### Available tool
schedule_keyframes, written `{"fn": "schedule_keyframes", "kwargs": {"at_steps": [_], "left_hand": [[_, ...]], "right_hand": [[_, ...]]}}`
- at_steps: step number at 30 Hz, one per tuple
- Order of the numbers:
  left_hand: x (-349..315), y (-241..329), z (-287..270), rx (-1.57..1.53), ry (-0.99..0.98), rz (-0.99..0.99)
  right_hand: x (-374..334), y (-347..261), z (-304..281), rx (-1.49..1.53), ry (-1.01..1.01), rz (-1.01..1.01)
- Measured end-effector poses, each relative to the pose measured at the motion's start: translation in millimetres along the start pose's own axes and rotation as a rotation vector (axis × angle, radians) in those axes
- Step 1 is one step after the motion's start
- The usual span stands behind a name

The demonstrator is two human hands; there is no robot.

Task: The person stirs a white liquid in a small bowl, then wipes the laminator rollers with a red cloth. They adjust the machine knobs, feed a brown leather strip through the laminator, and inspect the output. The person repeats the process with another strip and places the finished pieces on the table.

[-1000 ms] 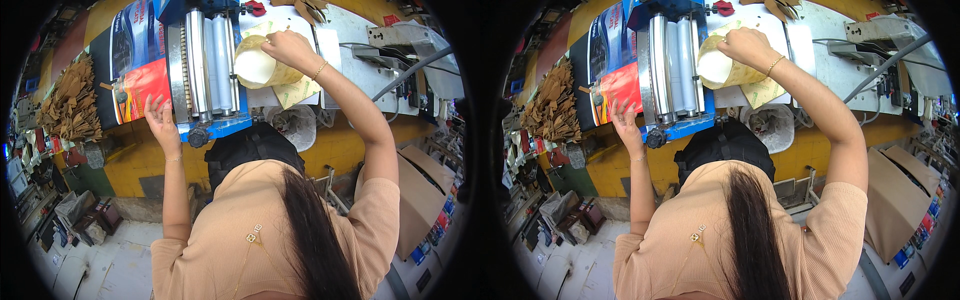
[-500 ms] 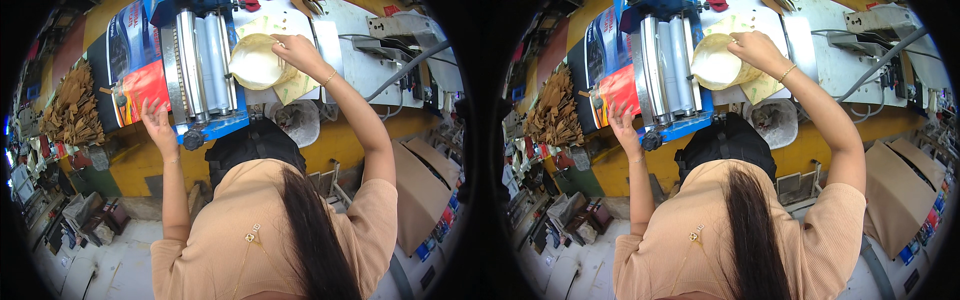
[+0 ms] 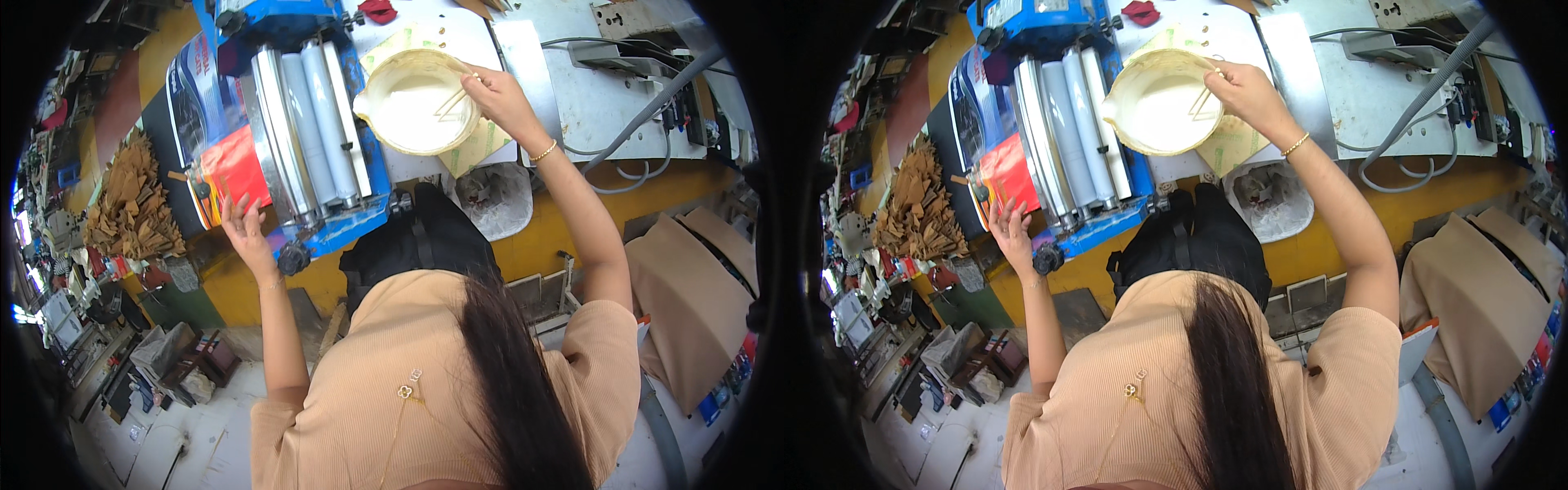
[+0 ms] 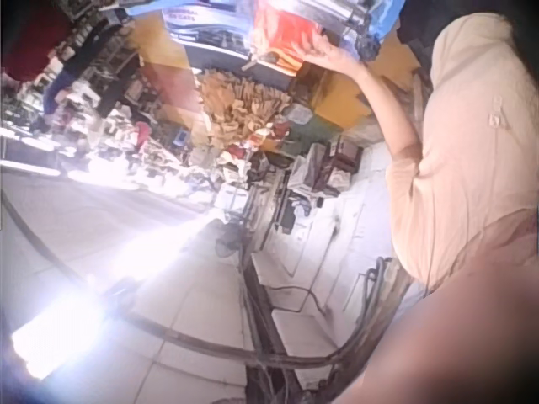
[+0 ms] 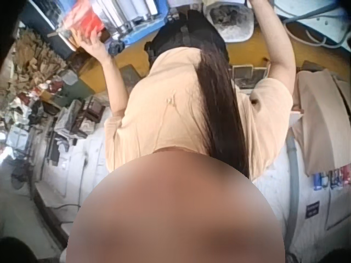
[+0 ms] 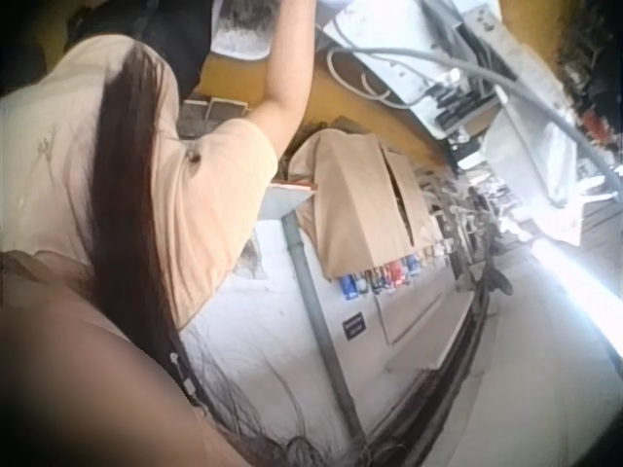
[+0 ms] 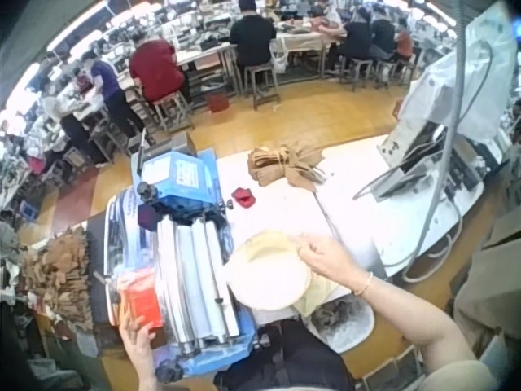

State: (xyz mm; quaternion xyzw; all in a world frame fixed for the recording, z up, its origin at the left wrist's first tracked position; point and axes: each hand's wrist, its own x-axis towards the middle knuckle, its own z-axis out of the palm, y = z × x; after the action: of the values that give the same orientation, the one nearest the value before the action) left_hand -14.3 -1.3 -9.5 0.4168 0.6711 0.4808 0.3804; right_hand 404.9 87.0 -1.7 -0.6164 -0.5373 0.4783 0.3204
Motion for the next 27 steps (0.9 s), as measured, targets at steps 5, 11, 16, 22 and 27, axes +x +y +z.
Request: {"fn": "schedule_keyframes", "kwargs": {"at_steps": [5, 11, 16, 22, 27], "left_hand": [[5, -11, -13, -0.044, -0.014, -0.025], [5, -14, -22, -0.114, 0.039, -0.083], [-2, -9, -21, -0.057, 0.206, -0.206], [-9, -3, -16, -0.034, 0.299, -0.298], [-12, -3, -12, -0.065, 0.337, -0.316]], "right_hand": [[1, 5, -23, 0.075, 0.095, -0.104], [20, 19, -68, 0.054, 0.149, -0.037], [51, 31, -99, 0.1, 0.266, -0.094], [85, 31, -125, 0.043, 0.238, 0.008], [110, 35, -127, 0.067, 0.23, -0.038]]}}
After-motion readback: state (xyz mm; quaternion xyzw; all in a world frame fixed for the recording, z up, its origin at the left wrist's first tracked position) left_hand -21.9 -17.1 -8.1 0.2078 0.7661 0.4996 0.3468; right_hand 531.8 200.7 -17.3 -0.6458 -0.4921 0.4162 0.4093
